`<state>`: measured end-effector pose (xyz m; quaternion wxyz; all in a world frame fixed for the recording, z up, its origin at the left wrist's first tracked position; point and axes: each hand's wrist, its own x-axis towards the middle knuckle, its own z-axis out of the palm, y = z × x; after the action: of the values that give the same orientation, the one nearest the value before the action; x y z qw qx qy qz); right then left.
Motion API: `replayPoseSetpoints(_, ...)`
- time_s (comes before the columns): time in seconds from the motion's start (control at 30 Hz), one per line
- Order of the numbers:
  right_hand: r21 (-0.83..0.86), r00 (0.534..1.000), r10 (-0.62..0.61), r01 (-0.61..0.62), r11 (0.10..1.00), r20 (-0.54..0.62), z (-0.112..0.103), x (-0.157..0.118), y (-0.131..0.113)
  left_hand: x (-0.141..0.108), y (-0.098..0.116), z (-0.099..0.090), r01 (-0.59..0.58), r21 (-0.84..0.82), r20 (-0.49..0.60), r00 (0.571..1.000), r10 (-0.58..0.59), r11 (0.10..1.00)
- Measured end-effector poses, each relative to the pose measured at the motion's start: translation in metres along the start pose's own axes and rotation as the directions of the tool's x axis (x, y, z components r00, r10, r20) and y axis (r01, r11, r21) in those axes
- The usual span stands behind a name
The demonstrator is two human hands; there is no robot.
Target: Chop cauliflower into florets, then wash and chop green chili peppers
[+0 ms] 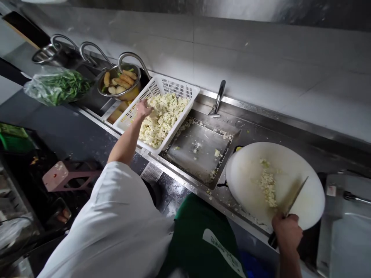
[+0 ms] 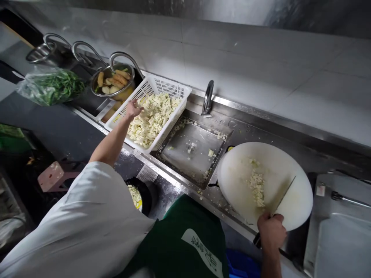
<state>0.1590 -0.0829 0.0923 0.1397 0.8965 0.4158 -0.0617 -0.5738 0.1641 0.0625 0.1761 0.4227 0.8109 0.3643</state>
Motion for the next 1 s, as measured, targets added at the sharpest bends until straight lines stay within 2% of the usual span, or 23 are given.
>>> replayPoseSetpoints(0.07,0.000,1.000,-0.003,0.003,1.000,-0.001,-0.002,-0.006,-0.003,-0.021,0.000,0.004,-0.142,0.226,0.171,0.980,0.105,0.964)
replayPoseSetpoints(0.17,-0.007,1.000,0.008,-0.008,1.000,0.018,-0.002,-0.010,-0.005,-0.067,0.000,0.022,-0.332,0.356,0.417,0.893,0.170,0.874)
replayPoseSetpoints(0.23,-0.021,0.999,0.024,-0.023,1.000,0.039,0.001,-0.009,-0.006,-0.085,0.001,0.037,-0.384,0.418,0.450,0.875,0.180,0.823)
replayPoseSetpoints(0.27,-0.027,0.998,0.033,-0.032,0.999,0.046,0.002,-0.007,-0.006,-0.085,0.002,0.045,-0.387,0.445,0.438,0.881,0.181,0.807)
replayPoseSetpoints(0.33,-0.029,0.997,0.049,-0.047,0.998,0.057,0.004,-0.003,-0.004,-0.070,0.004,0.057,-0.385,0.476,0.407,0.893,0.190,0.791)
replayPoseSetpoints(0.43,-0.017,0.995,0.068,-0.067,0.998,0.076,0.004,0.000,-0.001,-0.026,0.009,0.071,-0.394,0.462,0.404,0.891,0.207,0.795)
replayPoseSetpoints(0.57,-0.015,0.992,0.089,-0.088,0.996,0.088,0.004,-0.003,-0.002,0.032,0.015,0.082,-0.266,0.396,0.363,0.924,0.116,0.879)
replayPoseSetpoints(0.67,-0.002,0.988,0.117,-0.118,0.993,0.098,0.012,-0.005,-0.010,0.063,0.019,0.079,-0.104,0.248,0.242,0.969,0.042,0.963)
replayPoseSetpoints(0.73,0.017,0.988,0.115,-0.117,0.993,0.102,0.019,-0.005,-0.016,0.071,0.019,0.066,-0.074,0.139,0.137,0.989,0.055,0.988)
replayPoseSetpoints(0.8,0.028,0.987,0.122,-0.126,0.992,0.100,0.025,-0.004,-0.020,0.061,0.013,0.046,-0.145,0.100,0.083,0.987,0.137,0.984)
replayPoseSetpoints(0.83,0.028,0.987,0.127,-0.130,0.991,0.097,0.027,-0.003,-0.021,0.047,0.007,0.034,-0.197,0.113,0.100,0.977,0.186,0.974)
replayPoseSetpoints(0.9,0.010,0.986,0.138,-0.140,0.990,0.097,0.027,-0.001,-0.021,0.006,-0.009,0.012,-0.286,0.176,0.224,0.943,0.245,0.942)
replayPoseSetpoints(1.0,-0.038,0.988,0.101,-0.097,0.995,0.121,0.018,0.003,-0.017,-0.068,-0.036,-0.006,-0.352,0.306,0.460,0.868,0.186,0.884)
